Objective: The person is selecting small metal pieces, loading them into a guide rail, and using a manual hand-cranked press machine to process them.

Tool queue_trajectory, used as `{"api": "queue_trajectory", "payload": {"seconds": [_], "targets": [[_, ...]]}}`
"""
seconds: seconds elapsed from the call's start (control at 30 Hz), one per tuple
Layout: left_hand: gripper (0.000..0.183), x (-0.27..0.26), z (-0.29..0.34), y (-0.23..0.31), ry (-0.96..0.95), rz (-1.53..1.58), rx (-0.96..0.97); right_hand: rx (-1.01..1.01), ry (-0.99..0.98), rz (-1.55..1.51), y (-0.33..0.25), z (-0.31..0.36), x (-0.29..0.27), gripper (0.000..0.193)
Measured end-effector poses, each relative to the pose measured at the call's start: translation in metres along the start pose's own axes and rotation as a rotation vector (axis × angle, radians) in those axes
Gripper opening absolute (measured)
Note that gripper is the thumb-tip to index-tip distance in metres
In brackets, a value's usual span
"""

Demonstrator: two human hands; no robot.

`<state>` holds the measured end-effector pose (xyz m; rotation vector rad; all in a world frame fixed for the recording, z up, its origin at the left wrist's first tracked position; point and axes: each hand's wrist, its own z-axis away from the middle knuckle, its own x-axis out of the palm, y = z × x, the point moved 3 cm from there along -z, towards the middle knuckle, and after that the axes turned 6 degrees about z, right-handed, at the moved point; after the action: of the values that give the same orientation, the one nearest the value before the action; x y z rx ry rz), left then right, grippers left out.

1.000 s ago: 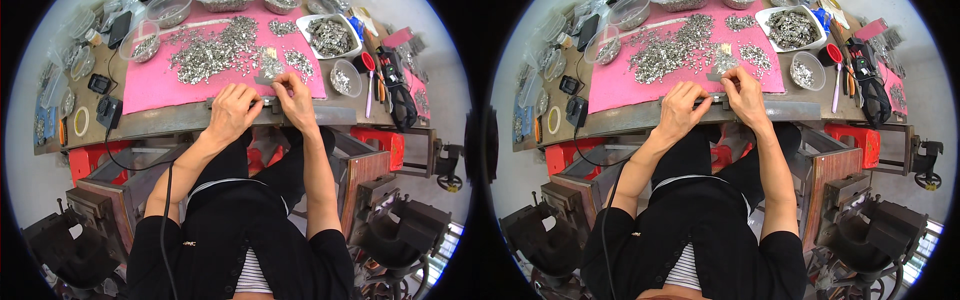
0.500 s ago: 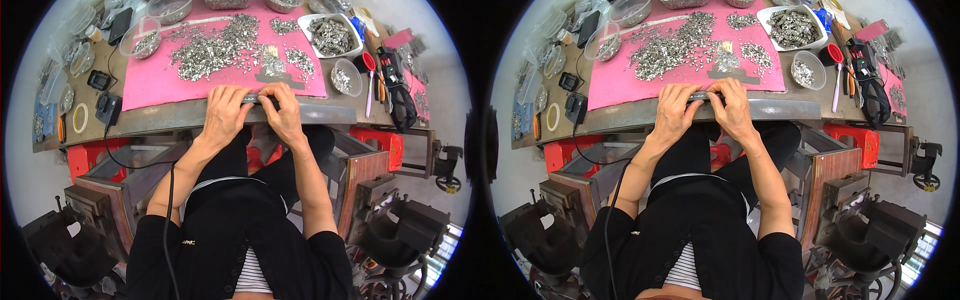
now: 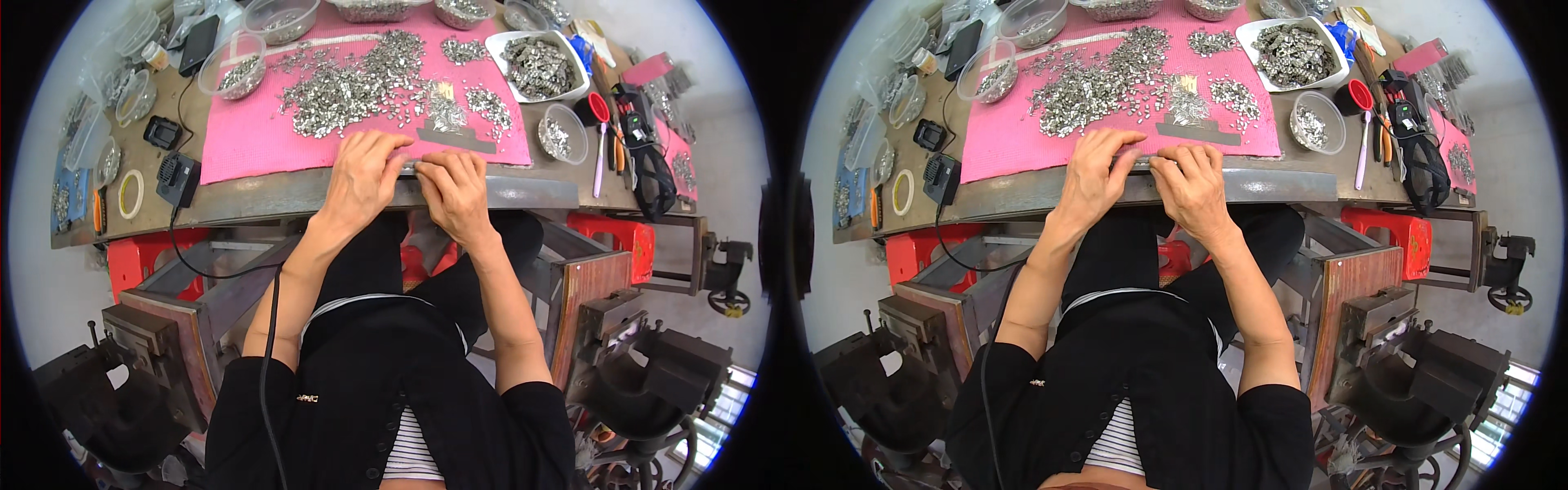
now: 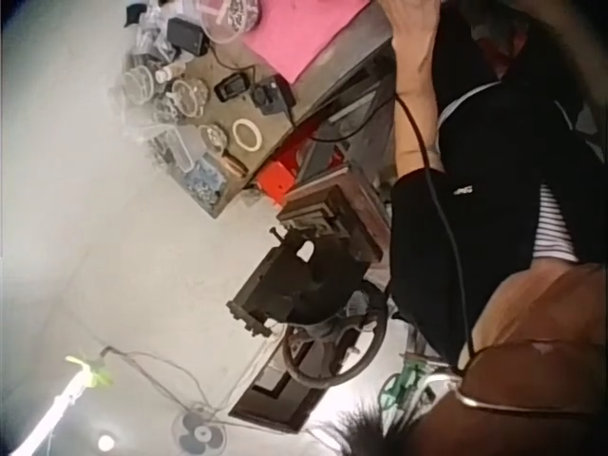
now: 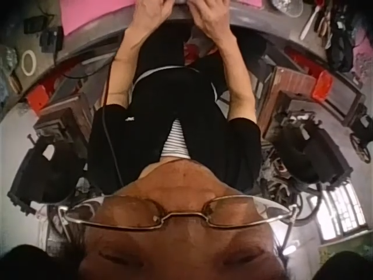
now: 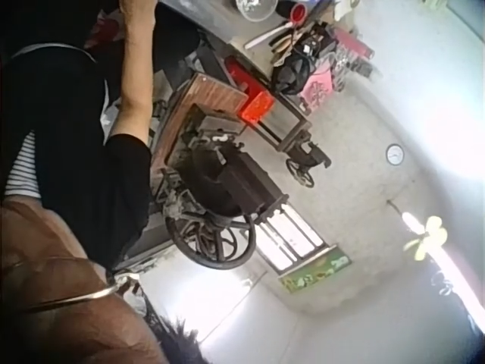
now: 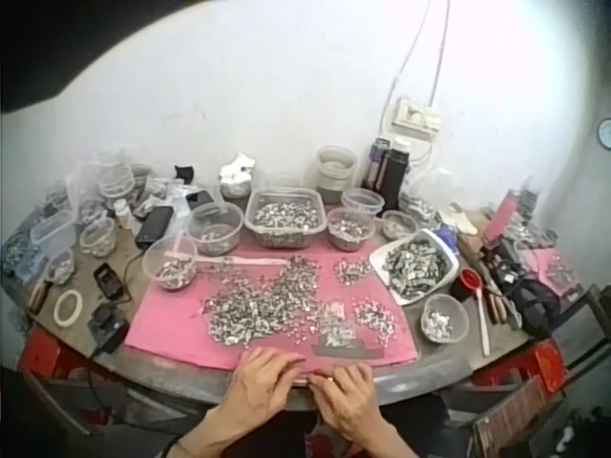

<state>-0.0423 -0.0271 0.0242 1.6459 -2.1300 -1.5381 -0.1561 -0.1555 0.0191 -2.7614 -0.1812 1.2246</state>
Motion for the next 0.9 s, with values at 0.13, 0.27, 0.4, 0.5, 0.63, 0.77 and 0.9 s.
{"api": "queue_trajectory", "payload": {"seconds": [0.13, 0.27, 0.4, 0.5, 0.63, 0.77, 0.9], "targets": [[0.010, 0.016, -0.032, -0.009, 0.039, -0.090, 0.072, 0.148, 0.003, -0.286, 0.010, 0.005, -0.004, 0.018], [0.010, 0.033, -0.054, -0.024, -0.062, -0.149, 0.076, 0.348, 0.083, -0.284, 0.027, 0.017, -0.011, 0.020], [0.017, 0.041, -0.061, -0.025, -0.101, -0.295, 0.189, 0.355, 0.018, -0.158, 0.041, 0.011, -0.015, 0.026], [0.017, 0.041, -0.058, -0.024, -0.188, -0.330, 0.187, 0.264, -0.026, -0.039, 0.057, 0.001, -0.006, 0.029], [0.015, 0.031, -0.048, -0.024, -0.187, -0.315, 0.174, 0.209, -0.148, 0.065, 0.060, -0.011, -0.001, 0.029], [0.012, 0.018, -0.046, -0.025, -0.209, -0.264, 0.098, 0.216, -0.239, 0.024, 0.063, -0.008, -0.007, 0.023], [0.011, 0.015, -0.056, -0.023, -0.211, -0.244, 0.071, 0.261, -0.218, -0.069, 0.069, -0.001, -0.008, 0.019]]}}
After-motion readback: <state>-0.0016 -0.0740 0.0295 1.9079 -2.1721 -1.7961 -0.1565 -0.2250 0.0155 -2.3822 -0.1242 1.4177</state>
